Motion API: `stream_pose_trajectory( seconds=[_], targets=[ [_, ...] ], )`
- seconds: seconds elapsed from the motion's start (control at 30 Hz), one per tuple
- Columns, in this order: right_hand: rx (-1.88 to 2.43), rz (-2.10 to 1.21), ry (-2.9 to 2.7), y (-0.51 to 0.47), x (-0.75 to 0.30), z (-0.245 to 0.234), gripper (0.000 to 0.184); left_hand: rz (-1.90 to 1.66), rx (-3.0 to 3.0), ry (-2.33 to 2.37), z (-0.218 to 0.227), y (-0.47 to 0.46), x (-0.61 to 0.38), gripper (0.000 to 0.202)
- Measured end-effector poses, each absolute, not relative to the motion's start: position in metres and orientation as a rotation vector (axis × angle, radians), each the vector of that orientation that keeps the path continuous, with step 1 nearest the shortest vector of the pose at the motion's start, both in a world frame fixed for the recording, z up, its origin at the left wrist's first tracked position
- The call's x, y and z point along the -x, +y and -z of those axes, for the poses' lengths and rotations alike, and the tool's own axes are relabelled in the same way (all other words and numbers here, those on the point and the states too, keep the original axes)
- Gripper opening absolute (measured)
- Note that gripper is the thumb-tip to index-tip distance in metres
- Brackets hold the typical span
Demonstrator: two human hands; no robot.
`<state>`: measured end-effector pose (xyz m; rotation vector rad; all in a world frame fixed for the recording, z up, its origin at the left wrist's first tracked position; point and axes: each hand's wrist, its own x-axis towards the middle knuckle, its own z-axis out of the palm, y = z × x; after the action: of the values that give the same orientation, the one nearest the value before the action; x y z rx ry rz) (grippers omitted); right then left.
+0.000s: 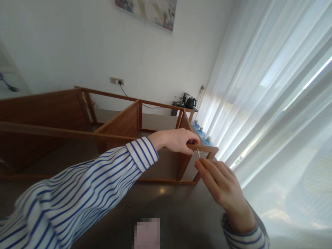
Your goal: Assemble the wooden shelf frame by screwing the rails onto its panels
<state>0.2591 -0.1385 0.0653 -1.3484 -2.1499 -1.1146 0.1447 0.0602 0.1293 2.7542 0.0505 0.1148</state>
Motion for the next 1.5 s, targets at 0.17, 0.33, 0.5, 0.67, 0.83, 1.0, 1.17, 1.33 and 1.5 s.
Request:
stream_pose_trajectory(
  seconds=[0.17, 0.33, 0.5, 0.67, 0.83, 1.0, 1.17, 1.33, 1.5],
  targets=[
    [1.374, 1.007, -1.874, -0.132, -0.255, -0.053, 0.04, -0.096, -2.755, 0.065, -0.13, 0.059, -0.144, 0.027],
    [1.488, 0.602, -1.226, -0.121, -0.233, -0.032, 0.021, -0.078, -2.752, 0.067, -0.132, 0.057, -0.144, 0.024],
    [1.474, 0.139, -0.9, -0.121, -0.221, -0.033, 0.019, -0.083, -2.758, 0.058, -0.131, 0.057, -0.144, 0.025],
    [1.551, 0.075, -0.892, -0.123, -0.222, -0.039, 0.021, -0.109, -2.762, 0.058, -0.13, 0.058, -0.145, 0.025],
    [1.528, -0.08, -0.876, -0.12, -0.227, -0.039, 0.021, -0.102, -2.753, 0.038, -0.13, 0.059, -0.145, 0.023],
    [1.36, -0.298, -0.813, -0.113, -0.23, -0.031, 0.024, -0.109, -2.743, 0.036, -0.129, 0.06, -0.145, 0.024],
    [1.437, -0.111, -1.004, -0.12, -0.23, -0.026, 0.025, -0.117, -2.747, 0.039, -0.127, 0.061, -0.146, 0.025],
    [1.57, 0.312, -1.44, -0.13, -0.237, -0.036, 0.022, -0.116, -2.751, 0.048, -0.128, 0.061, -0.146, 0.029],
    [1.66, 0.696, -1.541, -0.133, -0.241, -0.044, 0.023, -0.074, -2.754, 0.079, -0.13, 0.06, -0.145, 0.033]
  ],
)
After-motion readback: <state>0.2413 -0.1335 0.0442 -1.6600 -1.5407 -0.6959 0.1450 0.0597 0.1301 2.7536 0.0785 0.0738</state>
